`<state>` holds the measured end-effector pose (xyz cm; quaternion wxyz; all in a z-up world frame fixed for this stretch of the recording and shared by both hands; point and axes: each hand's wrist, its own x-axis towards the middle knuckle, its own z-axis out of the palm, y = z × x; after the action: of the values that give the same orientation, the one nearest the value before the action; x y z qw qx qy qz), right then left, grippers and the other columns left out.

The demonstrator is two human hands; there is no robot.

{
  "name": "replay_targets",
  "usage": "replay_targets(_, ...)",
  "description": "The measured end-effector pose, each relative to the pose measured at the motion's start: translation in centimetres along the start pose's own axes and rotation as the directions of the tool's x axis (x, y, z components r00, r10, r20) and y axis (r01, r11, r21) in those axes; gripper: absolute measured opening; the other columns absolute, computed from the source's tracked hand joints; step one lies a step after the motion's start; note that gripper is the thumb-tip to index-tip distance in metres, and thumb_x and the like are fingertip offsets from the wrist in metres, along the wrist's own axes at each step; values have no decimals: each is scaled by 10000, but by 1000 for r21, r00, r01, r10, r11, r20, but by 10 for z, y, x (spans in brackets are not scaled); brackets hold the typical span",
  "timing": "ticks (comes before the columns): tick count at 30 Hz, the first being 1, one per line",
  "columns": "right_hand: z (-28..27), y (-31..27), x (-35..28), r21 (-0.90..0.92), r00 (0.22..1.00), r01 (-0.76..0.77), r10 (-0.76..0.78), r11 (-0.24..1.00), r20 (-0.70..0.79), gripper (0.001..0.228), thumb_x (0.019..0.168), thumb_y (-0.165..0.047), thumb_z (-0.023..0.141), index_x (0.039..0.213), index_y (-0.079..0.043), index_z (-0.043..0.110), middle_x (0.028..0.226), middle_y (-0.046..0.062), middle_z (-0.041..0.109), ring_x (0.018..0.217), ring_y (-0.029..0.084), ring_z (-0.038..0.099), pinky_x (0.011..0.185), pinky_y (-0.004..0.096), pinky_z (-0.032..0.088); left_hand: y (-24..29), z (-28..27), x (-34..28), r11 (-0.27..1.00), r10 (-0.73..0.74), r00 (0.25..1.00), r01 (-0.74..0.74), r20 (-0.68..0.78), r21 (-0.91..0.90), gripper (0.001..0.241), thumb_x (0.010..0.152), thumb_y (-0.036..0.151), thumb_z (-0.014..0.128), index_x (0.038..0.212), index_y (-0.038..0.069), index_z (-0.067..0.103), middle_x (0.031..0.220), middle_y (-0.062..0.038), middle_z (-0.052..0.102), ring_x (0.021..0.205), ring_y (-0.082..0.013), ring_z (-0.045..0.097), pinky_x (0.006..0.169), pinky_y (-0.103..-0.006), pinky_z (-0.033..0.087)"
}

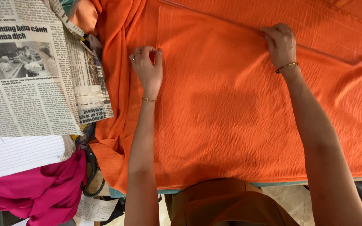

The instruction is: The recorder uses a ruler and white chalk to mark a pattern on orange fabric.

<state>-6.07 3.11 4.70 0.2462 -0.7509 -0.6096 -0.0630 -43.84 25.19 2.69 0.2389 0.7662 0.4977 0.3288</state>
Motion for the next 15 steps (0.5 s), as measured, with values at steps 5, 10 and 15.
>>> replay_targets(5,3,-14,-6,10,999,-15,15,1000,39,233,1027,29,675,1224,-61,762,1113,127,668,1084,320,620,976,435,514,2,-8,-1,990,6,1000,-7,-7,-139,172,960,238,751,930,79,691,909,-39,721,875,-222,608,775,-399,511)
replay_targets(10,-3,-33,-15,24,998,-5,4,1000,63,207,1043,4,697,1227,-68,760,1125,129,675,1085,315,623,984,431,510,2,-9,-6,943,-76,995,93,65,-321,165,1006,232,709,976,76,665,773,8,717,627,-87,639,590,-287,528)
replay_targets(15,-7,-50,-28,38,995,11,-15,999,100,292,991,15,695,1267,-58,758,1099,146,676,1051,324,627,977,439,507,-5,-9,-15,978,-40,995,58,95,-200,347,1013,225,720,1285,61,580,649,2,660,533,-95,561,616,-291,445)
